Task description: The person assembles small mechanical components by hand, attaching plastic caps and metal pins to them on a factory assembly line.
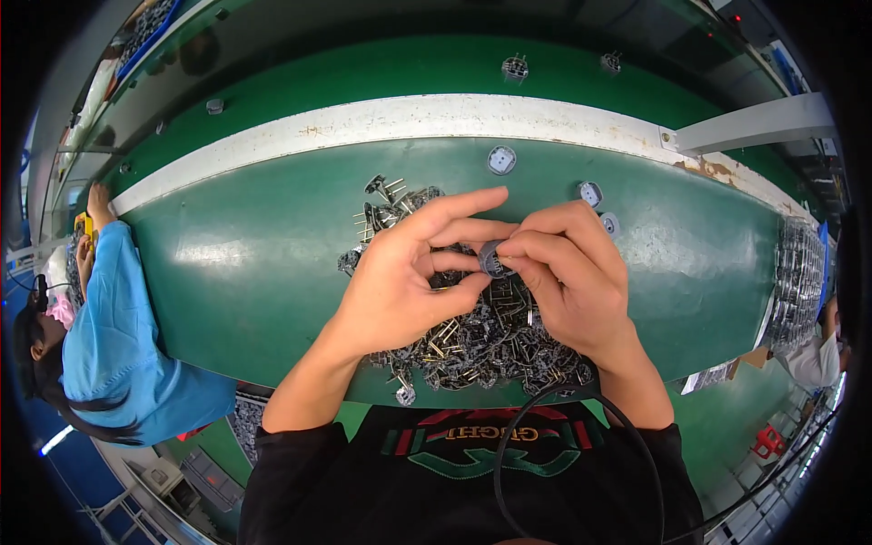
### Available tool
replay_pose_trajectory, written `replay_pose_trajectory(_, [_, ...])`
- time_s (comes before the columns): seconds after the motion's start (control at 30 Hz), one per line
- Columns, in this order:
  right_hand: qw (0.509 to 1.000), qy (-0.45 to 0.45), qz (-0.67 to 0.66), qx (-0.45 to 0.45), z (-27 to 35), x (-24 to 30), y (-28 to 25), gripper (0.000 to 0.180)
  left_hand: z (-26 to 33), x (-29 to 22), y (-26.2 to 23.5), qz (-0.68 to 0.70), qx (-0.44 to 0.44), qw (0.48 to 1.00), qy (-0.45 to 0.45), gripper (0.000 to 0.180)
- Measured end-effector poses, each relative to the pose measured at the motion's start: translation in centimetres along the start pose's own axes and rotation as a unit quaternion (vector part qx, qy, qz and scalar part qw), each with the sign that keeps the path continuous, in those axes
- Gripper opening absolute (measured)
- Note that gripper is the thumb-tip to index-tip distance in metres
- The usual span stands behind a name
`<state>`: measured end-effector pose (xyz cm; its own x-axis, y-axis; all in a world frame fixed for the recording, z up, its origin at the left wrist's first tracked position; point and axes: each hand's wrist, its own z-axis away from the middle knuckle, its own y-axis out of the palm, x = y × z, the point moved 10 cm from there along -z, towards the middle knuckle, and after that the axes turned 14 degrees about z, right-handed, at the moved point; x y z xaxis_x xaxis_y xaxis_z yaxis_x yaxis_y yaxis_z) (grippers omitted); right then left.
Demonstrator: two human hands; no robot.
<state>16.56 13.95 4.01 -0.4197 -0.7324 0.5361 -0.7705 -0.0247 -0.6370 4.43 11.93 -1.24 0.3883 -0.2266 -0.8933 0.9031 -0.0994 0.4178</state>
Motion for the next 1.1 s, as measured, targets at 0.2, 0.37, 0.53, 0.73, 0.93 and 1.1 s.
replay_pose_trajectory(0.2, [1.000,-0.017,0.002,-0.018,0.0,0.4,0.1,0.026,0.0,0.6,-0.3,0.017,-0.005,0.999,-0.028,0.065])
replay_pose_trajectory(0.37, [0.996,-0.069,0.049,-0.002,0.2,1.6,0.7,0.028,0.4,0.6,-0.4,-0.021,0.000,0.999,-0.048,0.063])
replay_pose_trajectory(0.53, [0.998,-0.037,0.015,-0.039,0.8,1.3,1.0,0.028,0.3,-0.4,-0.5,0.018,0.009,1.000,0.015,0.056])
replay_pose_trajectory(0.73, [0.994,0.063,-0.017,0.089,0.2,-1.5,1.6,0.021,-1.0,-1.1,-4.1,-0.014,-0.082,0.996,-0.031,0.042])
replay_pose_trajectory(0.93, [0.975,0.020,0.101,0.195,0.3,-0.7,2.4,0.013,-7.3,-8.6,-10.6,-0.340,-0.209,0.900,0.176,0.019])
replay_pose_trajectory(1.1, [0.953,0.130,0.046,0.271,1.8,-3.0,3.8,0.014,-10.8,-7.2,-17.6,-0.439,-0.260,0.847,0.147,0.021])
